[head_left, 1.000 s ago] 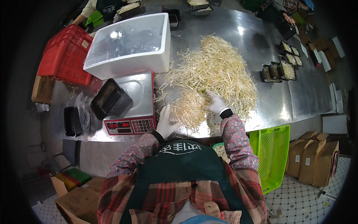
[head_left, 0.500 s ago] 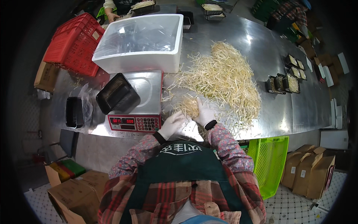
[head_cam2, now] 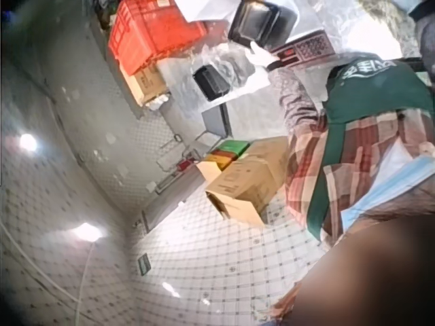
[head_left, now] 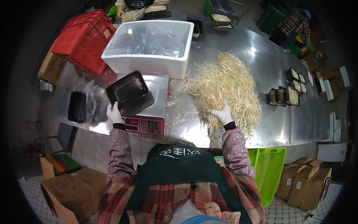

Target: The person gathers bean sprouts from a large pile on a stainless steel table, places them into a black plastic container on a digital scale, and adjusts the amount to reach a target weight. The filled container is then moved aside, and the process repeats with a new container.

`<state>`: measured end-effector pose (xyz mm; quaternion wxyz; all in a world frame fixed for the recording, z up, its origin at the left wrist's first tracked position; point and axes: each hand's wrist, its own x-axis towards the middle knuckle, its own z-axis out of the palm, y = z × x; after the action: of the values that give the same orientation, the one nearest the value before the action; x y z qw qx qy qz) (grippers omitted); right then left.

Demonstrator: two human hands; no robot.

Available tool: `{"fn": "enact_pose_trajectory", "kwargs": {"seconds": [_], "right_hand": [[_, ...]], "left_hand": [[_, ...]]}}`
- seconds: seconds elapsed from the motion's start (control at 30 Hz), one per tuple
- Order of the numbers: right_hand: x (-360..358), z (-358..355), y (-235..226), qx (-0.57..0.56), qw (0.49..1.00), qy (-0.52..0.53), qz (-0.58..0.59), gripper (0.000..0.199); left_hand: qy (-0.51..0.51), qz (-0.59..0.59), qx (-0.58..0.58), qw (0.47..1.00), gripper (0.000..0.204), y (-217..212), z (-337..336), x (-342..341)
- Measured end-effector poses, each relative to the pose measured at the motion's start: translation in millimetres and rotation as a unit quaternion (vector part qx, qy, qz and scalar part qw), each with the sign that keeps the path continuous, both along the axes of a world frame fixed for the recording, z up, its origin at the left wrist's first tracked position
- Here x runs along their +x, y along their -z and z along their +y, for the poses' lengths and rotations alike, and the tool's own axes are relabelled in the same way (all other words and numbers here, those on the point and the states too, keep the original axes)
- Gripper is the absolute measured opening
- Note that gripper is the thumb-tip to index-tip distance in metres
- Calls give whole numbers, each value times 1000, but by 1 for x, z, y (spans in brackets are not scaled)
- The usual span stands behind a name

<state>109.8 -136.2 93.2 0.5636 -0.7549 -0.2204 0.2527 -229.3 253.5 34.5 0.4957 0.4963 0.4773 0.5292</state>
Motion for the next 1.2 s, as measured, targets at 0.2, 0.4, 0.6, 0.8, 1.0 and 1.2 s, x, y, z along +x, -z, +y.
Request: {"fn": "enact_pose_trajectory", "kwargs": {"seconds": [0.2, 0.4, 0.6, 0.8, 1.0, 1.2], "right_hand": [[-8, 36, -51, -114, 957, -108, -243, 92], [-46, 113, -115, -246, 846, -183, -435, 68], [-84, 172, -120, -77, 813, -220, -533, 68], [-117, 232, -70, -90, 757, -336, -554, 84], [-119, 262, -30, -148, 742, -438, -486, 93], [-78, 232, -66, 27, 844, -455, -283, 86]], "left_hand": [[20, -31, 198, 980, 20, -74, -59, 109], [158, 215, 483, 834, 61, -150, -139, 160], [256, 66, 191, 945, 50, -102, -154, 126], [198, 175, 202, 943, 68, -70, -108, 64], [322, 490, 369, 721, 65, -88, -74, 54], [342, 499, 331, 724, 64, -88, -69, 47]]}}
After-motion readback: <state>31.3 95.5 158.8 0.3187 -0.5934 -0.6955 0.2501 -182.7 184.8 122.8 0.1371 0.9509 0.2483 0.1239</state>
